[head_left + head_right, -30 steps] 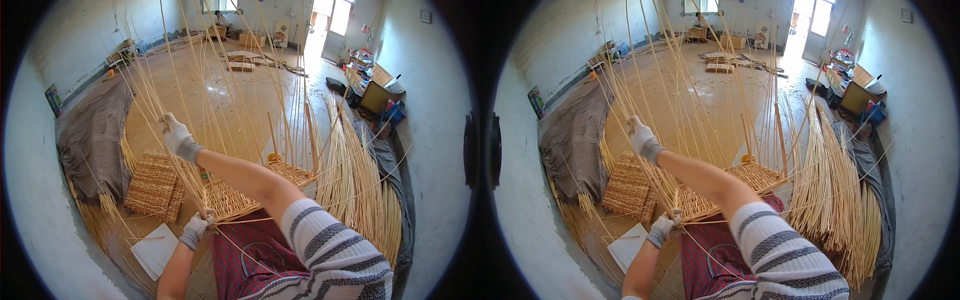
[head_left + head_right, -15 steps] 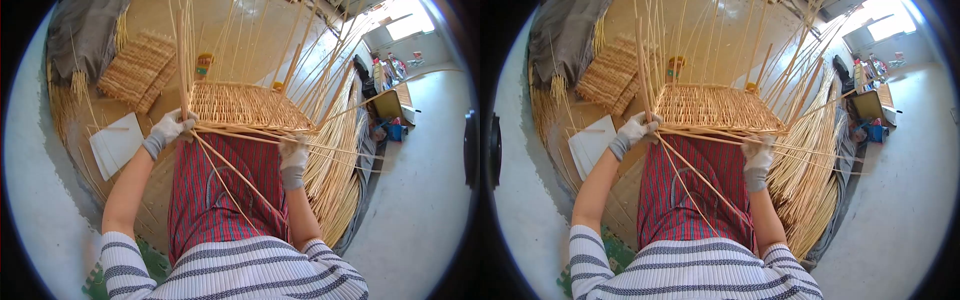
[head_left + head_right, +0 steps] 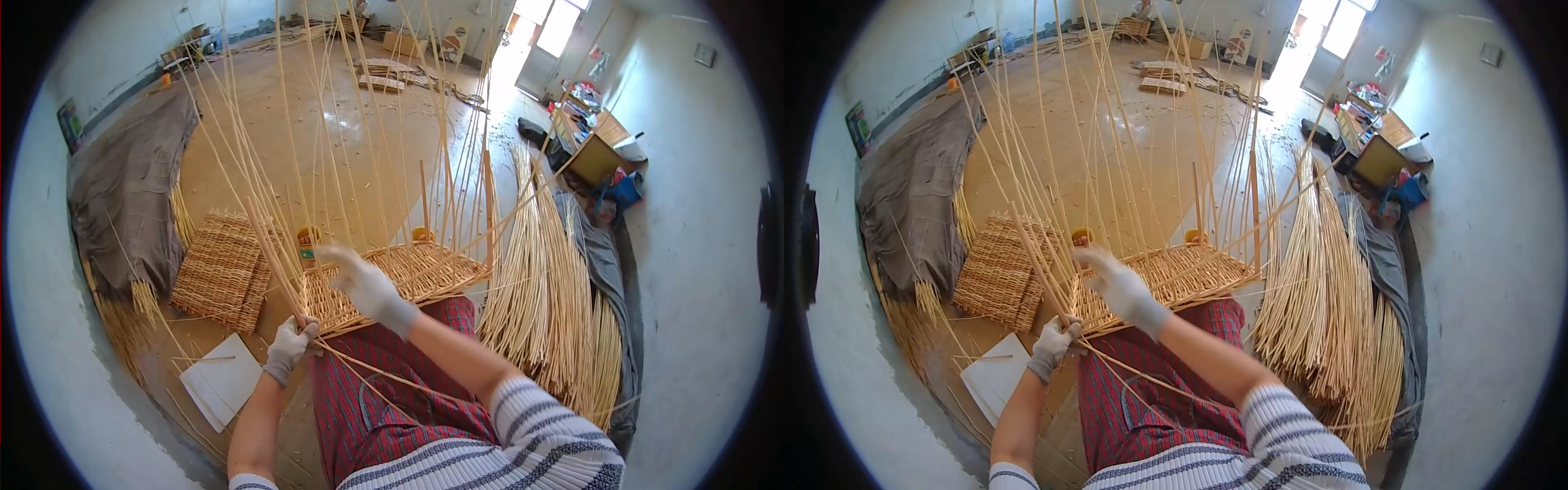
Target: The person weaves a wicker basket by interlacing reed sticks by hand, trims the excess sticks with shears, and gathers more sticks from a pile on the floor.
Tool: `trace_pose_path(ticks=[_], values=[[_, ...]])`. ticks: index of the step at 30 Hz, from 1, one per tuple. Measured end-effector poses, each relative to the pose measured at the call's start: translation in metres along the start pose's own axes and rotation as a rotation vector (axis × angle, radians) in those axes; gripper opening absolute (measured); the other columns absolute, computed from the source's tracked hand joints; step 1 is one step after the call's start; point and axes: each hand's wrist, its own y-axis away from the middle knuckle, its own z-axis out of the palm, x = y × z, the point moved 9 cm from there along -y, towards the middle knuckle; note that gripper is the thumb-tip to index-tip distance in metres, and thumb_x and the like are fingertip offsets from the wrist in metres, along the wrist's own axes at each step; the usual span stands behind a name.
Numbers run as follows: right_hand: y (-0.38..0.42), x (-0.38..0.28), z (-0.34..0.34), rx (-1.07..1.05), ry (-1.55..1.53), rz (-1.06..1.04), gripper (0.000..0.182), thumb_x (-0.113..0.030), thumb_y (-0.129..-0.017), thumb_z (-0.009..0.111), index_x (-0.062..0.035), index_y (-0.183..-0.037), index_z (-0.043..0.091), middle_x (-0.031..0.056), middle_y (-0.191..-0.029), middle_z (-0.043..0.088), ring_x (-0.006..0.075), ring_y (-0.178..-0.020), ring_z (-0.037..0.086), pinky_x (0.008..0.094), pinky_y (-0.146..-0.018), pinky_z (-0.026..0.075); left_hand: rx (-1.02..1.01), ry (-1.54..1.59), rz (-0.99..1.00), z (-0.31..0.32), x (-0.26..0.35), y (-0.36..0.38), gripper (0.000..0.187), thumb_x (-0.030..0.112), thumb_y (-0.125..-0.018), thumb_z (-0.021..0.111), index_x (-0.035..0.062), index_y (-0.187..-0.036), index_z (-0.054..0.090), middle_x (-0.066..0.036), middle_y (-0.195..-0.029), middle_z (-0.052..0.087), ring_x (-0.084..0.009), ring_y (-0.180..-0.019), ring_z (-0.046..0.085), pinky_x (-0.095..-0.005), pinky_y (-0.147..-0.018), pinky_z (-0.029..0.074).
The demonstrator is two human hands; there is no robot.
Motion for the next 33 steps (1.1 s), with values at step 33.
trace_pose_path(ticks=[33], values=[[0.046, 0.091, 0.098, -0.458, 0.641, 0.268, 0.035, -0.041, -0.088, 0.066, -0.0088, -0.101, 0.064, 0.0188, -0.091, 0.071, 0.0398, -0.087, 0.07, 0.0521, -0.074, 0.055, 0.539, -0.252, 0.13, -0.011, -0.019, -0.007, 0.032, 0.013, -0.073, 0.085, 0.0032, -0.092, 0.062, -0.004, -0.076, 0.066, -0.0163, -0.068, 0.064, -0.0343, -0.062, 0.056]])
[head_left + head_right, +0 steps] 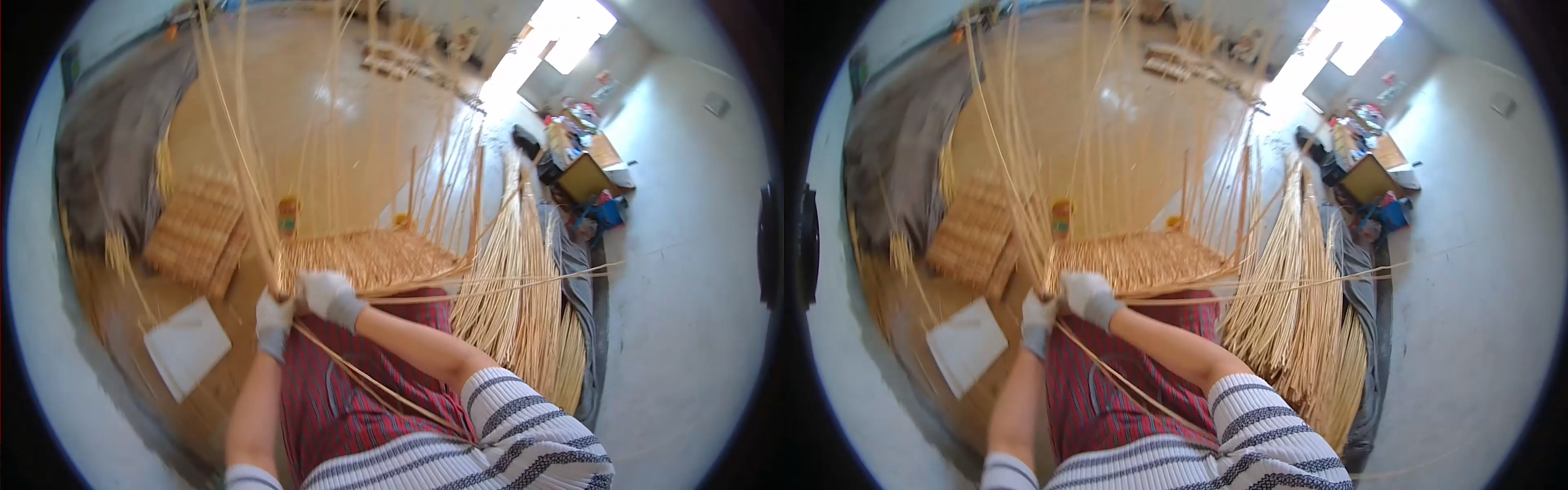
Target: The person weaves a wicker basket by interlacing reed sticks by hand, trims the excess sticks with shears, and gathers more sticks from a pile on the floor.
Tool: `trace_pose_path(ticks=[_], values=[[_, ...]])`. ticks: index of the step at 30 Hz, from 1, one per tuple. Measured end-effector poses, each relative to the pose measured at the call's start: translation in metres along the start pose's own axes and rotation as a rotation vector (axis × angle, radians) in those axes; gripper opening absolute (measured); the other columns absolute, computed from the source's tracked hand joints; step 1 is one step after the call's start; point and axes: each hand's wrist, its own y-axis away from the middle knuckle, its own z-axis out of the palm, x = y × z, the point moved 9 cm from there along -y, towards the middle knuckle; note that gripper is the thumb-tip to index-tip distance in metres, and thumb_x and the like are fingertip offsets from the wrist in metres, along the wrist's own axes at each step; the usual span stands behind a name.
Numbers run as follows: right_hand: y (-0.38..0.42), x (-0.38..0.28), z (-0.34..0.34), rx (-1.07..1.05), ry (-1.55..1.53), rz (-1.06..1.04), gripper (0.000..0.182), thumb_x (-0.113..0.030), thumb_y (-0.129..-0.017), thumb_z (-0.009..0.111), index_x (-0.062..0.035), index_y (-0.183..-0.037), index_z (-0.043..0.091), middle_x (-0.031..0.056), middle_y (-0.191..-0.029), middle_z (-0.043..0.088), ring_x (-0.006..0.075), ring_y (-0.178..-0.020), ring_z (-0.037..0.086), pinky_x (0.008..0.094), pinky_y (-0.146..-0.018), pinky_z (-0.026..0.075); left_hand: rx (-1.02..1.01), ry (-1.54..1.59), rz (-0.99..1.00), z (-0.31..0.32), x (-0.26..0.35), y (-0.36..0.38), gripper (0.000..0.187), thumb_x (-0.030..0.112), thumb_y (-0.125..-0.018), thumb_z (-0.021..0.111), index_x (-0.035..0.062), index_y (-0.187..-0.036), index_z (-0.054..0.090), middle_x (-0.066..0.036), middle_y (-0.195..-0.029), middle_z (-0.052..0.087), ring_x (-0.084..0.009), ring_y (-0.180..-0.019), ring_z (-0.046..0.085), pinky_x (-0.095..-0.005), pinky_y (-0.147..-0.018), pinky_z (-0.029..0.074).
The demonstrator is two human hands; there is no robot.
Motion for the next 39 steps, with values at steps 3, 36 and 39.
trace_pose_path(ticks=[3, 36, 39], values=[[0.048, -0.036, -0.043, -0.086, -0.086, -0.062, 0.03, -0.034, -0.091, 0.061, -0.0056, -0.1, 0.064, 0.0196, -0.087, 0.071, 0.0406, -0.083, 0.07, 0.0536, -0.073, 0.055, -0.001, 0.267, -0.009, 0.012, -0.014, -0.012, 0.034, 0.014, -0.074, 0.089, 0.0073, -0.082, 0.056, 0.001, -0.07, 0.058, -0.012, -0.062, 0.056, -0.0306, -0.057, 0.051], [0.09, 0.075, -0.093, 0.498, 0.318, 0.297, 0.043, -0.055, -0.081, 0.073, -0.0123, -0.079, 0.068, 0.0082, -0.083, 0.065, 0.0289, -0.074, 0.063, 0.0437, -0.069, 0.049, -0.214, 0.166, -0.164, 0.001, 0.011, 0.016, 0.042, 0.02, -0.072, 0.094, 0.0099, -0.085, 0.055, 0.004, -0.072, 0.053, -0.0095, -0.062, 0.049, -0.0284, -0.058, 0.047], [0.107, 0.107, -0.084, 0.402, -0.256, 0.635, 0.035, -0.042, -0.088, 0.075, -0.0082, -0.091, 0.07, 0.011, -0.09, 0.067, 0.0259, -0.08, 0.067, 0.0372, -0.073, 0.053, -0.138, 0.214, -0.079, 0.002, 0.017, 0.013, 0.044, 0.014, -0.07, 0.094, 0.0113, -0.083, 0.052, 0.005, -0.073, 0.049, -0.0089, -0.066, 0.046, -0.0257, -0.06, 0.047]])
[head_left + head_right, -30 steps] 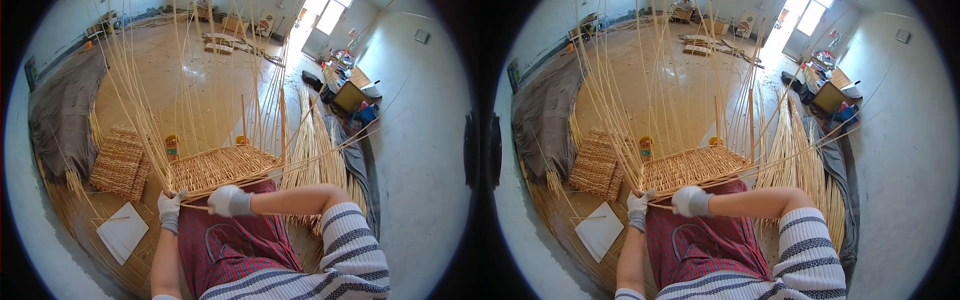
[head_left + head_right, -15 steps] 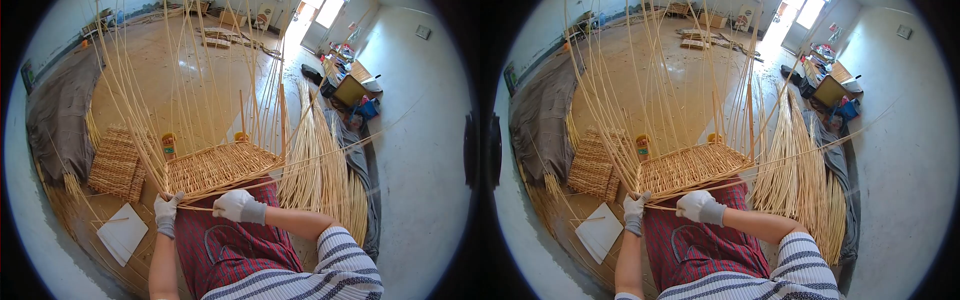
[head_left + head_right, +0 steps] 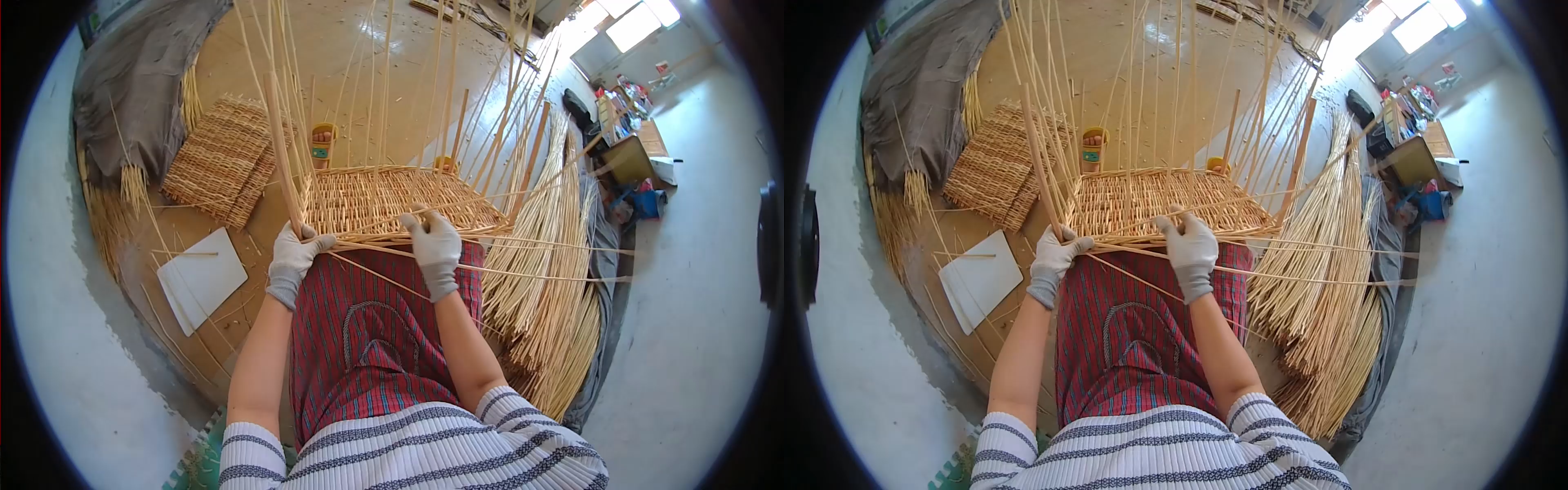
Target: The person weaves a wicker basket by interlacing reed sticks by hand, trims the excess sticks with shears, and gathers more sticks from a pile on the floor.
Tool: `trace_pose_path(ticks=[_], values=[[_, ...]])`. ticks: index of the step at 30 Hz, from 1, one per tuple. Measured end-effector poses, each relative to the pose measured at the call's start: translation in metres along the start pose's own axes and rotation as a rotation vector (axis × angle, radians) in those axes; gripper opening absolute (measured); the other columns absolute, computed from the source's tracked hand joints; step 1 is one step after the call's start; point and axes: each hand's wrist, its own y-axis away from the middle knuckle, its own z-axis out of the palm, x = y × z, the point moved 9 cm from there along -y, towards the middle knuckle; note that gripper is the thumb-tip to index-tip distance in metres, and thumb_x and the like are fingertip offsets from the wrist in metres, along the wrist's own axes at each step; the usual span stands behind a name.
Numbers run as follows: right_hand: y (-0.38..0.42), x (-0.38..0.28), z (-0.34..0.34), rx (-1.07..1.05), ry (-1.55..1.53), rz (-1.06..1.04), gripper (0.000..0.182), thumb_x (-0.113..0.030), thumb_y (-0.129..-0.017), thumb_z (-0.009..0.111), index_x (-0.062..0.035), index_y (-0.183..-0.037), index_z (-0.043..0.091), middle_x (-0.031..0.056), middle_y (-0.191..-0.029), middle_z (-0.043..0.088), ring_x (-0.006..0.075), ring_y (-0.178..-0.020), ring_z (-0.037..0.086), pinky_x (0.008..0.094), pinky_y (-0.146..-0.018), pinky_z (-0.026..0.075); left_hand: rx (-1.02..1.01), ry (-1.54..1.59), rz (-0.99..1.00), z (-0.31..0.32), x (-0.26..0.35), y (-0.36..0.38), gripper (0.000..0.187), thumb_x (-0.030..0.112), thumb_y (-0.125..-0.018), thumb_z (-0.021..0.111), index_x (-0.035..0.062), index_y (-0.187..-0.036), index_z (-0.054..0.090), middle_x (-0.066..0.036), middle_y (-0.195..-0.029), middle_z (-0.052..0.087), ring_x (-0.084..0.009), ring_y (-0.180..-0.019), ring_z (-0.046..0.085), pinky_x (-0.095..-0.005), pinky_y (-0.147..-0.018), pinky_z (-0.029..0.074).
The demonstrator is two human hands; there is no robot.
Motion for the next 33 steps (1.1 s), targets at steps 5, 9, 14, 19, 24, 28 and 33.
trace_pose_path(ticks=[5, 9, 14, 19, 24, 28, 33], values=[[-0.01, -0.059, 0.0, 0.09, -0.707, -0.437, 0.036, -0.01, -0.092, 0.069, -0.0079, -0.127, 0.061, 0.0106, -0.096, 0.065, 0.0247, -0.09, 0.067, 0.0329, -0.085, 0.054, 0.072, 0.038, 0.031, 0.002, -0.009, -0.006, 0.044, 0.017, -0.072, 0.094, 0.011, -0.082, 0.052, 0.005, -0.073, 0.05, -0.0088, -0.065, 0.045, -0.0254, -0.059, 0.046], [-0.04, -0.175, 0.019, -0.04, -0.003, -0.767, 0.051, -0.008, -0.086, 0.068, -0.0144, -0.136, 0.059, 0.014, -0.103, 0.066, 0.0337, -0.115, 0.061, 0.0401, -0.1, 0.048, 0.11, 0.031, -0.011, 0.002, -0.008, 0.003, 0.044, 0.02, -0.072, 0.094, 0.0105, -0.081, 0.053, 0.005, -0.07, 0.049, -0.0086, -0.063, 0.045, -0.0266, -0.058, 0.044], [0.016, -0.23, 0.043, -0.053, 0.088, -1.162, 0.063, -0.021, -0.082, 0.075, -0.0178, -0.142, 0.056, 0.0149, -0.106, 0.067, 0.0373, -0.12, 0.057, 0.0497, -0.109, 0.04, 0.153, -0.003, -0.048, -0.002, -0.006, 0.0, 0.044, 0.022, -0.071, 0.094, 0.0097, -0.08, 0.052, 0.005, -0.068, 0.049, -0.0086, -0.061, 0.043, -0.0276, -0.056, 0.043], [-0.004, -0.034, 0.004, 0.204, 0.009, -0.591, 0.052, -0.025, -0.082, 0.078, -0.016, -0.132, 0.065, 0.012, -0.118, 0.069, 0.0322, -0.122, 0.056, 0.0481, -0.1, 0.044, 0.159, -0.035, -0.028, -0.004, -0.007, -0.003, 0.044, 0.024, -0.072, 0.094, 0.0097, -0.081, 0.054, 0.006, -0.068, 0.049, -0.0088, -0.06, 0.043, -0.0274, -0.056, 0.043], [0.044, -0.089, 0.016, 0.147, 0.327, -0.748, 0.059, -0.04, -0.081, 0.078, -0.0117, -0.131, 0.065, 0.0099, -0.11, 0.07, 0.0282, -0.114, 0.06, 0.0441, -0.095, 0.045, 0.149, 0.059, 0.067, -0.001, -0.009, -0.003, 0.043, 0.024, -0.071, 0.095, 0.0096, -0.08, 0.055, 0.006, -0.067, 0.049, -0.0084, -0.06, 0.043, -0.0269, -0.054, 0.041], [0.039, -0.089, 0.054, -0.241, 0.382, -0.658, 0.082, -0.052, -0.08, 0.076, -0.0176, -0.149, 0.049, 0.0113, -0.104, 0.07, 0.0305, -0.107, 0.062, 0.0455, -0.096, 0.045, 0.14, 0.097, -0.01, -0.006, 0.002, 0.003, 0.044, 0.021, -0.069, 0.095, 0.0101, -0.078, 0.053, 0.006, -0.066, 0.051, -0.0083, -0.059, 0.044, -0.0258, -0.055, 0.043], [0.032, -0.082, 0.057, -0.374, 0.556, -0.586, 0.101, -0.045, -0.078, 0.08, -0.0228, -0.16, 0.026, 0.0117, -0.105, 0.071, 0.0334, -0.104, 0.065, 0.0465, -0.094, 0.047, 0.118, -0.055, 0.008, -0.009, 0.001, 0.005, 0.041, 0.024, -0.07, 0.094, 0.0081, -0.083, 0.059, -0.003, -0.078, 0.063, -0.0149, -0.076, 0.064, -0.0296, -0.069, 0.054]])
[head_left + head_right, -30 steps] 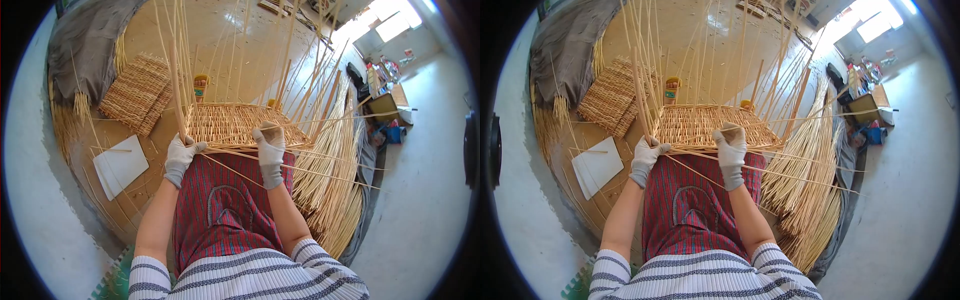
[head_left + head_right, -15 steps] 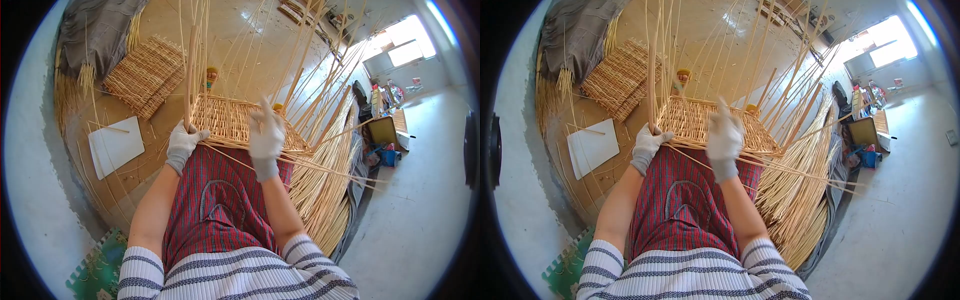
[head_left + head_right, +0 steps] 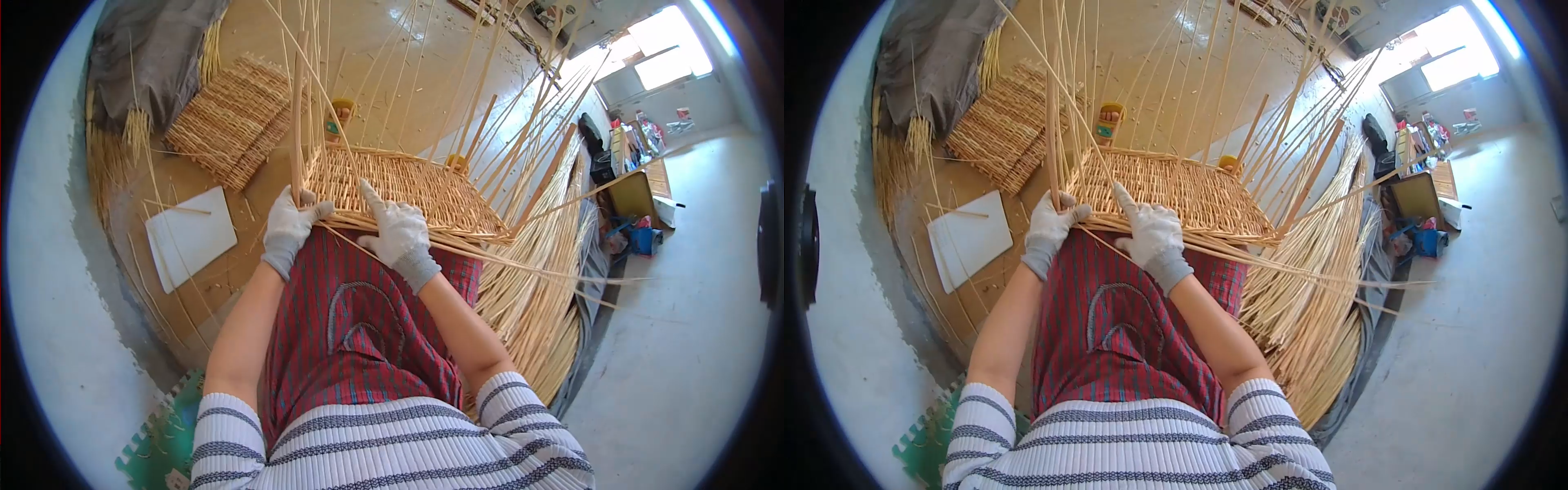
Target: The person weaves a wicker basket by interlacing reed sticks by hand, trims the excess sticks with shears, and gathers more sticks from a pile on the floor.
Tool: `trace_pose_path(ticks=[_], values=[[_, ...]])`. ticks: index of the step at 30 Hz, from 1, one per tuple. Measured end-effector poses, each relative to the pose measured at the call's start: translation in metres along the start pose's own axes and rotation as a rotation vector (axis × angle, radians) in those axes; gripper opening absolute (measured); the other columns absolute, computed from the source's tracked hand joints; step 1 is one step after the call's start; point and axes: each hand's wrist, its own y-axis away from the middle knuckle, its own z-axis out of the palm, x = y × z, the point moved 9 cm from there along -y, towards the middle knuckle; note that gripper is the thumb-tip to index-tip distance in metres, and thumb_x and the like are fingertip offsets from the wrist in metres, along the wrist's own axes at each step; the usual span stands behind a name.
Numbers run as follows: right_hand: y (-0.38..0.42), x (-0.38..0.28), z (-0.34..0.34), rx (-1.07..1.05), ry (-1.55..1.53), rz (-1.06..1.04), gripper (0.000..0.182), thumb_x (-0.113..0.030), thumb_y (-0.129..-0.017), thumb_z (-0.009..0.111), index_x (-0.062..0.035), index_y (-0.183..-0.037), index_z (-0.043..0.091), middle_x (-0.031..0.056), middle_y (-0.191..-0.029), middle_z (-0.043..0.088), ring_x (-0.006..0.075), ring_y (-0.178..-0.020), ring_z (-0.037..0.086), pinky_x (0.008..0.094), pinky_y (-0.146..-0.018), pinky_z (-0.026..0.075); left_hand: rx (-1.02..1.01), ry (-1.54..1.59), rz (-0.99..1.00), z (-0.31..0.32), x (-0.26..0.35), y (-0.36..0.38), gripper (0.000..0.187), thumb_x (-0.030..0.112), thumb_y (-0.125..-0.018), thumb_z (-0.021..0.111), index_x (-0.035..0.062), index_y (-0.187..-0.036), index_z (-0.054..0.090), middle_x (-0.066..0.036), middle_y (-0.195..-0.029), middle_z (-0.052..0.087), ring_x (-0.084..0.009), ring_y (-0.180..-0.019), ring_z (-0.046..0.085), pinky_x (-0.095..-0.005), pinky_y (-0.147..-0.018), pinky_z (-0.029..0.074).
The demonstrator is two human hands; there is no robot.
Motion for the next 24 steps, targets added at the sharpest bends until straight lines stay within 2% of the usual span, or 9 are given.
trace_pose_path(ticks=[3, 6, 7, 10, 14, 16, 17, 20, 24], values=[[-0.008, 0.008, 0.006, -0.021, -0.091, -0.113, 0.102, -0.025, -0.074, 0.083, -0.0232, -0.159, 0.027, 0.0129, -0.103, 0.07, 0.0335, -0.103, 0.066, 0.0442, -0.093, 0.049, 0.547, -0.677, 0.542, -0.02, 0.092, 0.066, 0.06, 0.036, -0.071, 0.087, 0.0078, -0.12, 0.065, -0.021, -0.126, 0.06, -0.0349, -0.124, 0.055, -0.0534, -0.111, 0.037], [-0.008, 0.008, 0.003, 0.042, -0.11, -0.148, 0.101, -0.023, -0.08, 0.079, -0.0229, -0.161, 0.019, 0.0151, -0.102, 0.07, 0.0329, -0.097, 0.068, 0.0459, -0.088, 0.052, 0.078, -1.034, 1.095, 0.049, 0.122, 0.097, 0.052, 0.036, -0.079, 0.075, 0.0171, -0.127, 0.065, -0.006, -0.13, 0.063, -0.0311, -0.126, 0.055, -0.0656, -0.117, 0.024], [-0.006, 0.007, 0.003, 0.043, -0.11, -0.168, 0.101, -0.023, -0.08, 0.079, -0.0229, -0.161, 0.019, 0.0151, -0.102, 0.07, 0.0329, -0.097, 0.068, 0.0459, -0.088, 0.052, -0.046, -1.049, 1.065, 0.066, 0.113, 0.093, 0.056, 0.038, -0.077, 0.078, 0.0181, -0.126, 0.063, -0.005, -0.122, 0.064, -0.031, -0.121, 0.059, -0.0512, -0.106, 0.039], [0.0, 0.015, -0.003, 0.045, -0.125, -0.086, 0.092, -0.018, -0.081, 0.076, -0.0212, -0.159, 0.027, 0.0147, -0.102, 0.07, 0.0332, -0.096, 0.068, 0.0472, -0.088, 0.053, -0.284, -1.008, 0.809, 0.102, 0.054, 0.048, 0.045, 0.034, -0.083, 0.072, 0.0176, -0.124, 0.063, -0.006, -0.12, 0.065, -0.0289, -0.118, 0.061, -0.0484, -0.103, 0.042], [0.052, 0.002, -0.031, 0.491, -0.309, -0.231, 0.053, -0.011, -0.089, 0.069, -0.009, -0.14, 0.056, 0.0117, -0.096, 0.071, 0.0312, -0.088, 0.07, 0.0392, -0.075, 0.056, -0.095, -1.023, 1.14, 0.097, 0.058, 0.052, 0.034, 0.026, -0.094, 0.055, 0.0159, -0.124, 0.063, -0.007, -0.119, 0.067, -0.026, -0.111, 0.064, -0.0423, -0.091, 0.047], [0.076, 0.026, 0.049, -0.048, -1.343, 0.311, 0.037, -0.011, -0.096, 0.063, -0.0022, -0.132, 0.06, 0.0101, -0.093, 0.072, 0.0223, -0.076, 0.071, 0.0305, -0.06, 0.053, -0.155, -0.992, 1.056, 0.099, 0.052, 0.053, 0.035, 0.023, -0.092, 0.055, 0.018, -0.126, 0.063, -0.005, -0.112, 0.068, -0.0244, -0.102, 0.066, -0.0425, -0.083, 0.047], [0.088, 0.038, 0.064, -0.008, -1.439, 0.481, 0.031, -0.012, -0.1, 0.06, 0.0011, -0.128, 0.06, 0.0094, -0.092, 0.071, 0.0175, -0.067, 0.07, 0.0236, -0.053, 0.048, -0.167, -1.04, 1.049, 0.101, 0.053, 0.051, 0.034, 0.022, -0.093, 0.054, 0.0195, -0.126, 0.064, -0.003, -0.108, 0.068, -0.0225, -0.094, 0.066, -0.0414, -0.078, 0.047], [0.1, 0.106, 0.035, 0.862, -1.536, 0.251, 0.018, -0.004, -0.096, 0.063, -0.0012, -0.114, 0.06, 0.0093, -0.094, 0.068, 0.016, -0.079, 0.068, 0.024, -0.061, 0.052, -0.2, -1.055, 0.984, 0.102, 0.054, 0.051, 0.035, 0.022, -0.094, 0.054, 0.0207, -0.127, 0.063, -0.002, -0.105, 0.067, -0.0215, -0.091, 0.065, -0.0403, -0.077, 0.047], [0.067, 0.114, -0.022, 0.799, -1.312, 0.28, 0.027, -0.005, -0.096, 0.063, -0.005, -0.122, 0.054, 0.0088, -0.1, 0.067, 0.0162, -0.09, 0.065, 0.0298, -0.08, 0.054, -0.115, -1.043, 0.982, 0.101, 0.053, 0.05, 0.039, 0.02, -0.094, 0.056, 0.0231, -0.132, 0.06, -0.002, -0.101, 0.066, -0.0201, -0.089, 0.065, -0.0379, -0.077, 0.046]])
